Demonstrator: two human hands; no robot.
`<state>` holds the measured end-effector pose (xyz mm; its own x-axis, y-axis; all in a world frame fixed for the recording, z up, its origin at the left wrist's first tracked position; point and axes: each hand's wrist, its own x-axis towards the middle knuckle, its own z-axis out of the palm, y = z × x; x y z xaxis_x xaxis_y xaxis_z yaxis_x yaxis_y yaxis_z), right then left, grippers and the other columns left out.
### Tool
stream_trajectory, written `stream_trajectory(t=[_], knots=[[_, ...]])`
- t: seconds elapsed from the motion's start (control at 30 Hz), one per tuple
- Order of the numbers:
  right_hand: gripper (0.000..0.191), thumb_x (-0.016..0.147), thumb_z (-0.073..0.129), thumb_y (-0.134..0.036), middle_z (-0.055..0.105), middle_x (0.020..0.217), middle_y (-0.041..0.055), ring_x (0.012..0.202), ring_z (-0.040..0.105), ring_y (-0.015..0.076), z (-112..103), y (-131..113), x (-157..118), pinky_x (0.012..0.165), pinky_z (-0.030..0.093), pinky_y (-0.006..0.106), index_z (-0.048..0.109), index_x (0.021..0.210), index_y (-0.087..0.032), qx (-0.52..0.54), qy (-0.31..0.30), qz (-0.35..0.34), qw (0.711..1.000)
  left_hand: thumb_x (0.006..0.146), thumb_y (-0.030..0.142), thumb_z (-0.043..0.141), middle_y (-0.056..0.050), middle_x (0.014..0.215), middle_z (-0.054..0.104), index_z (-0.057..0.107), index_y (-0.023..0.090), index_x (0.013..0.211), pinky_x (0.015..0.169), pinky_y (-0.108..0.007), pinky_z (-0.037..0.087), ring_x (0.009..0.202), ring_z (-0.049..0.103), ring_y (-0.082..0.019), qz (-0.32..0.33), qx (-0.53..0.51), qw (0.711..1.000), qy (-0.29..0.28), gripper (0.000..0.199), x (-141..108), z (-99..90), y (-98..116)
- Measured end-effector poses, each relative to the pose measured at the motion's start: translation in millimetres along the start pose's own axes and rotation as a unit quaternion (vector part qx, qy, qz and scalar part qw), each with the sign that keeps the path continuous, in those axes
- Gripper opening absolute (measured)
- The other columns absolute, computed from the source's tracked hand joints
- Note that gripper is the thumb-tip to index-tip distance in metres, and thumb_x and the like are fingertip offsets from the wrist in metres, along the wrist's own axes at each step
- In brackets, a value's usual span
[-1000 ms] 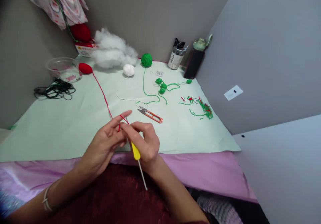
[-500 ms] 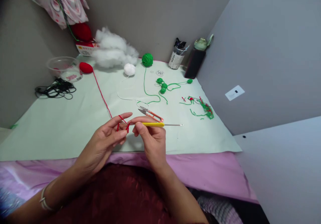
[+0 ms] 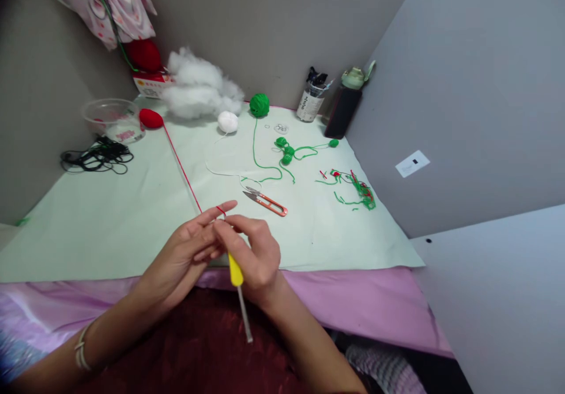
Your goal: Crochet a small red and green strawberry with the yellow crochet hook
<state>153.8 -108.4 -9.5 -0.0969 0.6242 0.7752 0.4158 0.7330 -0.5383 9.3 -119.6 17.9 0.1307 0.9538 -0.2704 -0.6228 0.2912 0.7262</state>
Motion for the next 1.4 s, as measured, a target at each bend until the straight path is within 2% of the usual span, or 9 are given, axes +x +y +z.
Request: stream_trajectory(t=[0.1, 0.2, 0.3, 0.43, 0.73, 0.93, 1.07, 1.23, 1.4], knots=[[0.018, 0.101, 0.061, -0.019, 0.076, 0.088, 0.0044, 0.083, 0.073, 0.0205, -7, 3, 6, 0.077, 0.061, 0.039, 0.077, 0.105, -0.025, 0.095, 0.033, 0.117, 0.988, 0.082, 0.022, 0.087, 0.005, 0.069, 0.055, 0.083, 0.015, 0.111, 0.05, -0.017, 0.034, 0.049, 0.018, -0.001, -0.031, -0.03, 0.999, -0.016, 0.031, 2, -3.7, 5], [0.019, 0.104, 0.057, -0.025, 0.072, 0.079, 0.001, 0.067, 0.068, 0.0161, -8, 1, 16, 0.069, 0.059, 0.036, 0.076, 0.098, -0.024, 0.205, 0.015, 0.206, 0.957, 0.081, 0.02, 0.087, 0.002, 0.076, 0.062, 0.083, 0.019, 0.112, 0.052, -0.017, 0.037, 0.053, 0.034, -0.003, 0.037, 0.006, 0.999, 0.007, 0.031, 3, -3.5, 6], [0.017, 0.1, 0.063, -0.018, 0.077, 0.092, 0.0042, 0.082, 0.072, 0.0188, -2, -3, 16, 0.076, 0.061, 0.037, 0.077, 0.104, -0.026, 0.128, -0.021, 0.116, 0.985, 0.081, 0.02, 0.087, 0.003, 0.079, 0.066, 0.076, 0.027, 0.13, 0.064, -0.019, 0.045, 0.068, 0.053, -0.009, 0.09, 0.054, 0.994, 0.013, 0.05, 1, -1.1, -1], [0.031, 0.096, 0.066, -0.011, 0.08, 0.106, 0.0065, 0.093, 0.074, 0.0216, 4, -7, 9, 0.08, 0.061, 0.04, 0.078, 0.117, -0.031, 0.017, 0.021, 0.007, 1.0, 0.081, 0.023, 0.087, 0.003, 0.076, 0.065, 0.074, 0.024, 0.134, 0.06, -0.019, 0.04, 0.067, 0.053, -0.009, 0.034, 0.054, 0.998, 0.001, 0.054, -1, -0.7, -2], [0.021, 0.103, 0.06, -0.034, 0.076, 0.087, 0.004, 0.065, 0.066, 0.0141, -12, 4, 21, 0.064, 0.059, 0.031, 0.074, 0.094, -0.021, 0.327, -0.03, 0.262, 0.907, 0.081, 0.025, 0.084, -0.002, 0.089, 0.07, 0.082, 0.023, 0.118, 0.088, -0.027, 0.049, 0.08, 0.058, -0.013, -0.031, 0.035, 0.998, -0.031, 0.037, 1, -6.3, 12], [0.022, 0.103, 0.054, -0.015, 0.077, 0.098, 0.0058, 0.083, 0.073, 0.0172, -16, -4, 12, 0.077, 0.062, 0.034, 0.071, 0.114, -0.024, 0.119, -0.065, 0.073, 0.988, 0.081, 0.022, 0.086, 0.002, 0.082, 0.064, 0.082, 0.027, 0.119, 0.086, -0.021, 0.046, 0.083, 0.057, -0.012, 0.056, 0.074, 0.996, 0.013, 0.038, -2, -2.6, 7], [0.034, 0.097, 0.064, -0.012, 0.076, 0.109, 0.0098, 0.096, 0.074, 0.0224, -11, -5, 3, 0.076, 0.064, 0.036, 0.072, 0.127, -0.027, -0.058, -0.052, -0.085, 0.993, 0.081, 0.024, 0.088, 0.004, 0.071, 0.06, 0.077, 0.023, 0.126, 0.073, -0.02, 0.047, 0.064, 0.048, -0.008, 0.03, 0.025, 0.999, 0.004, 0.047, -4, 0.9, 3], [0.021, 0.101, 0.058, -0.018, 0.074, 0.091, 0.0047, 0.08, 0.071, 0.02, -10, -5, 8, 0.073, 0.061, 0.038, 0.076, 0.109, -0.027, 0.076, 0.022, 0.063, 0.995, 0.08, 0.022, 0.087, 0.011, 0.057, 0.044, 0.081, 0.017, 0.113, 0.085, -0.028, 0.056, 0.049, 0.027, -0.003, -0.06, -0.044, 0.997, -0.023, 0.034, 0, -1.6, 8], [0.017, 0.102, 0.06, -0.024, 0.076, 0.093, 0.004, 0.075, 0.069, 0.0167, -7, -5, 20, 0.071, 0.059, 0.035, 0.077, 0.099, -0.025, 0.22, -0.001, 0.166, 0.961, 0.081, 0.023, 0.086, 0.004, 0.074, 0.063, 0.081, 0.022, 0.11, 0.086, -0.028, 0.053, 0.062, 0.05, -0.007, 0.01, 0.02, 1.0, -0.02, 0.03, -1, 0.4, 6]])
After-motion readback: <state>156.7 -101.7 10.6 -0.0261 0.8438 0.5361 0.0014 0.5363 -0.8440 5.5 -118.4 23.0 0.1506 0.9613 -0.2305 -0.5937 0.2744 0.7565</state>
